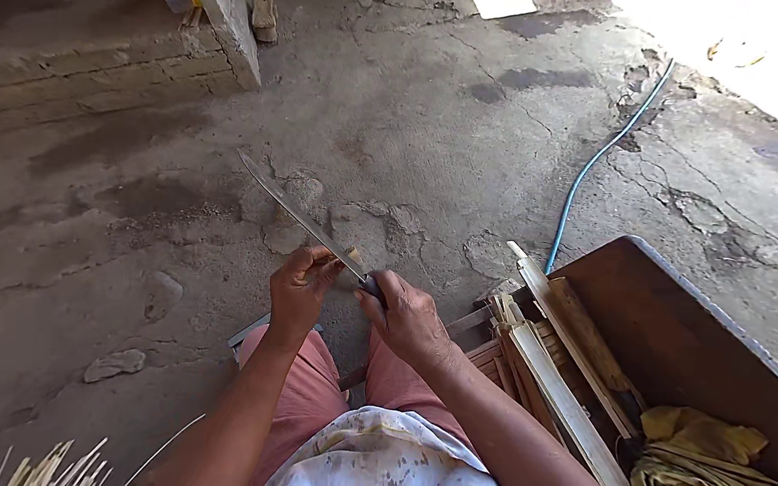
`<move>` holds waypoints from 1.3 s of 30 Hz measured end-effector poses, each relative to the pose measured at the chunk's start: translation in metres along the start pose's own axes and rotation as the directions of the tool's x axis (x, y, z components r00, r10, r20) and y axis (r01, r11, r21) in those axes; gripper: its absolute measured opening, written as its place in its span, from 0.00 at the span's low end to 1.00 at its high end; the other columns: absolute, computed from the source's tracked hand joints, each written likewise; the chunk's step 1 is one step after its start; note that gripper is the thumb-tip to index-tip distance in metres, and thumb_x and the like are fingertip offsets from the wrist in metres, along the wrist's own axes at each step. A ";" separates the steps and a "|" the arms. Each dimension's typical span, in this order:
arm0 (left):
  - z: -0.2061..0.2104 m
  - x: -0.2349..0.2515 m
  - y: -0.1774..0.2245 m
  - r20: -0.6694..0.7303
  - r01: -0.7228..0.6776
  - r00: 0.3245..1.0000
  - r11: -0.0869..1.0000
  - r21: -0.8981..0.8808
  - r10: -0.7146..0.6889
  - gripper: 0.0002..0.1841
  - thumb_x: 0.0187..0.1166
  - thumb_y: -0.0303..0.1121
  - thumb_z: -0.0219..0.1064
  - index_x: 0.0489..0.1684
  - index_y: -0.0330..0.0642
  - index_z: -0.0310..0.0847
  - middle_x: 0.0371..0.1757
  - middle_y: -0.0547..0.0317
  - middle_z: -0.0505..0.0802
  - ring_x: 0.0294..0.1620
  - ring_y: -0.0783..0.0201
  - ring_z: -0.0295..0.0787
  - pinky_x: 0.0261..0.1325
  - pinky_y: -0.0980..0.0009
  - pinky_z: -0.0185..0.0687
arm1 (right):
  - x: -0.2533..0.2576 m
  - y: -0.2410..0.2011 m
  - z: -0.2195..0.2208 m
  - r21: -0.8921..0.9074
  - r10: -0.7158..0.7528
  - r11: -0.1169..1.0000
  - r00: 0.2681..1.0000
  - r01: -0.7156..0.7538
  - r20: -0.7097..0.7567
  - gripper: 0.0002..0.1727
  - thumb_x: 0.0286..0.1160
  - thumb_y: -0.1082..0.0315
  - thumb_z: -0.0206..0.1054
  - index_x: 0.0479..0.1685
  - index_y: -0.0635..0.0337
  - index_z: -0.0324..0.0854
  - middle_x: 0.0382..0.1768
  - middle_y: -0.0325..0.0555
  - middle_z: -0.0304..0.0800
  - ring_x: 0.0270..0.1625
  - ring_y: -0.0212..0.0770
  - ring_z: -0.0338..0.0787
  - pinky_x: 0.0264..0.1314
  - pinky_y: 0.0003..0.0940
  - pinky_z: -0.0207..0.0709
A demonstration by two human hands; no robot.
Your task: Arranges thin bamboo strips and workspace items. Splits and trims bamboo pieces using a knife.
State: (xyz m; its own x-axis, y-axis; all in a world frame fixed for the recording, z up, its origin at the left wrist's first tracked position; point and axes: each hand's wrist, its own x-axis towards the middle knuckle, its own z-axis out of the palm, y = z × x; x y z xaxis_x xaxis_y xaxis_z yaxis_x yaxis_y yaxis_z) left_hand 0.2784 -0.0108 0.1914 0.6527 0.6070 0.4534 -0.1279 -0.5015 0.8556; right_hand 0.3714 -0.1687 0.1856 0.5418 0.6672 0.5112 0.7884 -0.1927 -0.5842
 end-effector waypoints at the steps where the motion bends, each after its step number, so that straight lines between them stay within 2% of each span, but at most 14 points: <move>1: -0.001 -0.002 0.000 0.004 -0.006 1.000 1.000 -0.001 0.007 0.10 0.75 0.29 0.74 0.49 0.36 0.86 0.46 0.63 0.94 0.48 0.73 0.93 0.59 0.72 0.90 | 0.000 -0.001 0.001 -0.007 -0.005 1.000 1.000 0.005 0.005 0.18 0.84 0.53 0.62 0.46 0.61 0.86 0.29 0.47 0.90 0.26 0.43 0.91 0.25 0.39 0.84; 13: -0.003 -0.008 0.001 0.001 -0.005 1.000 1.000 -0.012 0.005 0.08 0.73 0.25 0.73 0.46 0.34 0.86 0.44 0.63 0.94 0.48 0.73 0.93 0.58 0.72 0.91 | -0.004 -0.005 0.004 -0.048 -0.043 0.998 0.999 0.043 0.006 0.17 0.84 0.55 0.62 0.46 0.60 0.86 0.30 0.47 0.90 0.28 0.43 0.91 0.26 0.37 0.85; 18: -0.001 -0.009 0.002 -0.005 -0.001 1.000 1.000 -0.004 0.001 0.10 0.73 0.27 0.74 0.49 0.36 0.84 0.47 0.61 0.93 0.49 0.70 0.93 0.56 0.70 0.92 | -0.003 -0.013 -0.001 -0.102 0.056 0.994 0.994 -0.047 0.090 0.17 0.84 0.54 0.61 0.46 0.60 0.85 0.28 0.48 0.89 0.26 0.46 0.92 0.25 0.42 0.84; 20: -0.017 -0.006 0.023 -0.036 -0.097 0.995 0.995 0.008 0.097 0.17 0.75 0.39 0.75 0.57 0.44 0.80 0.56 0.63 0.91 0.57 0.66 0.90 0.62 0.63 0.89 | -0.002 -0.016 -0.006 -0.111 0.116 0.989 0.984 -0.101 0.137 0.17 0.84 0.54 0.61 0.47 0.60 0.85 0.28 0.49 0.90 0.26 0.49 0.92 0.25 0.44 0.84; 22: -0.050 0.027 0.072 -0.031 -0.368 0.927 0.924 0.100 0.373 0.18 0.80 0.51 0.71 0.59 0.54 0.81 0.63 0.69 0.90 0.68 0.66 0.86 0.71 0.60 0.83 | 0.004 -0.014 -0.011 -0.113 0.131 0.987 0.984 -0.118 0.119 0.17 0.83 0.55 0.62 0.47 0.61 0.85 0.26 0.49 0.89 0.25 0.48 0.91 0.24 0.44 0.84; 24: -0.077 0.081 0.113 0.193 -0.612 0.791 0.741 0.278 0.581 0.24 0.88 0.53 0.57 0.62 0.43 0.83 0.67 0.57 0.88 0.75 0.58 0.81 0.79 0.55 0.74 | 0.003 -0.014 -0.013 -0.123 0.144 0.984 0.982 -0.129 0.122 0.16 0.82 0.56 0.62 0.48 0.60 0.85 0.25 0.47 0.89 0.23 0.45 0.91 0.23 0.42 0.83; 26: -0.050 0.139 0.102 0.502 -0.651 0.750 0.617 0.442 0.432 0.25 0.90 0.52 0.54 0.64 0.41 0.88 0.70 0.47 0.90 0.80 0.49 0.76 0.84 0.47 0.61 | 0.012 -0.007 -0.010 -0.136 0.194 0.976 0.965 -0.171 0.179 0.17 0.83 0.55 0.62 0.48 0.60 0.85 0.24 0.47 0.89 0.24 0.47 0.91 0.25 0.45 0.84; 28: -0.012 0.160 0.042 0.668 -0.535 0.742 0.548 0.643 -0.061 0.28 0.92 0.57 0.45 0.73 0.55 0.85 0.77 0.57 0.87 0.89 0.48 0.66 0.91 0.39 0.51 | 0.019 -0.002 -0.005 -0.205 0.355 0.933 0.850 -0.296 0.389 0.21 0.88 0.51 0.57 0.54 0.60 0.83 0.29 0.52 0.91 0.34 0.54 0.94 0.37 0.53 0.85; 29: -0.004 0.169 0.018 0.676 -0.507 0.706 0.515 0.691 -0.211 0.30 0.92 0.60 0.40 0.77 0.60 0.82 0.78 0.60 0.86 0.89 0.49 0.68 0.88 0.39 0.57 | 0.027 0.004 -0.001 -0.232 0.385 0.921 0.817 -0.312 0.429 0.22 0.88 0.49 0.56 0.56 0.60 0.82 0.31 0.53 0.91 0.37 0.55 0.95 0.40 0.55 0.85; 31: 0.004 0.187 0.007 0.679 -0.470 0.687 0.555 0.686 -0.258 0.30 0.93 0.60 0.39 0.81 0.62 0.79 0.76 0.59 0.87 0.83 0.51 0.76 0.80 0.42 0.69 | 0.044 0.015 0.000 -0.273 0.440 0.896 0.776 -0.349 0.452 0.22 0.87 0.49 0.58 0.60 0.59 0.82 0.35 0.56 0.93 0.42 0.58 0.95 0.45 0.59 0.84; 33: -0.002 0.181 0.003 0.623 -0.419 0.769 0.626 0.657 -0.140 0.27 0.93 0.56 0.44 0.70 0.55 0.87 0.61 0.50 0.94 0.63 0.44 0.91 0.61 0.37 0.80 | 0.058 0.016 -0.005 -0.322 0.487 0.872 0.716 -0.369 0.500 0.21 0.85 0.52 0.61 0.64 0.56 0.82 0.42 0.56 0.94 0.50 0.59 0.94 0.53 0.61 0.83; 35: -0.012 0.174 -0.012 0.476 -0.411 0.875 0.660 0.629 0.091 0.28 0.93 0.53 0.46 0.46 0.40 0.88 0.35 0.42 0.93 0.37 0.38 0.93 0.36 0.36 0.80 | 0.072 0.017 -0.009 -0.307 0.453 0.891 0.711 -0.335 0.538 0.19 0.85 0.54 0.63 0.62 0.57 0.83 0.43 0.56 0.93 0.51 0.59 0.93 0.55 0.61 0.81; 37: -0.024 0.183 -0.011 0.368 -0.401 0.908 0.663 0.632 0.199 0.30 0.92 0.53 0.46 0.36 0.35 0.84 0.24 0.41 0.87 0.28 0.38 0.89 0.29 0.39 0.76 | 0.094 0.013 -0.018 -0.282 0.396 0.917 0.724 -0.281 0.565 0.17 0.84 0.55 0.64 0.59 0.57 0.83 0.41 0.55 0.92 0.49 0.57 0.92 0.53 0.61 0.81; 39: -0.042 0.199 0.017 0.326 -0.374 0.923 0.686 0.624 0.206 0.28 0.92 0.52 0.49 0.41 0.35 0.86 0.25 0.42 0.88 0.28 0.39 0.89 0.30 0.37 0.77 | 0.117 -0.001 -0.034 -0.254 0.322 0.944 0.772 -0.213 0.549 0.15 0.82 0.56 0.68 0.56 0.56 0.84 0.35 0.52 0.91 0.41 0.54 0.92 0.45 0.59 0.83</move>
State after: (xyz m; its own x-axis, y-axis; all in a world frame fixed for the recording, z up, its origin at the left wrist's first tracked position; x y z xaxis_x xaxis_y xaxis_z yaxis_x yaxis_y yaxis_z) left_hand 0.3743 0.1269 0.3067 0.8195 0.2557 0.5128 0.1345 -0.9558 0.2615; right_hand 0.4441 -0.1151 0.2679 0.5118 0.8478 -0.1392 0.7025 -0.5062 -0.5002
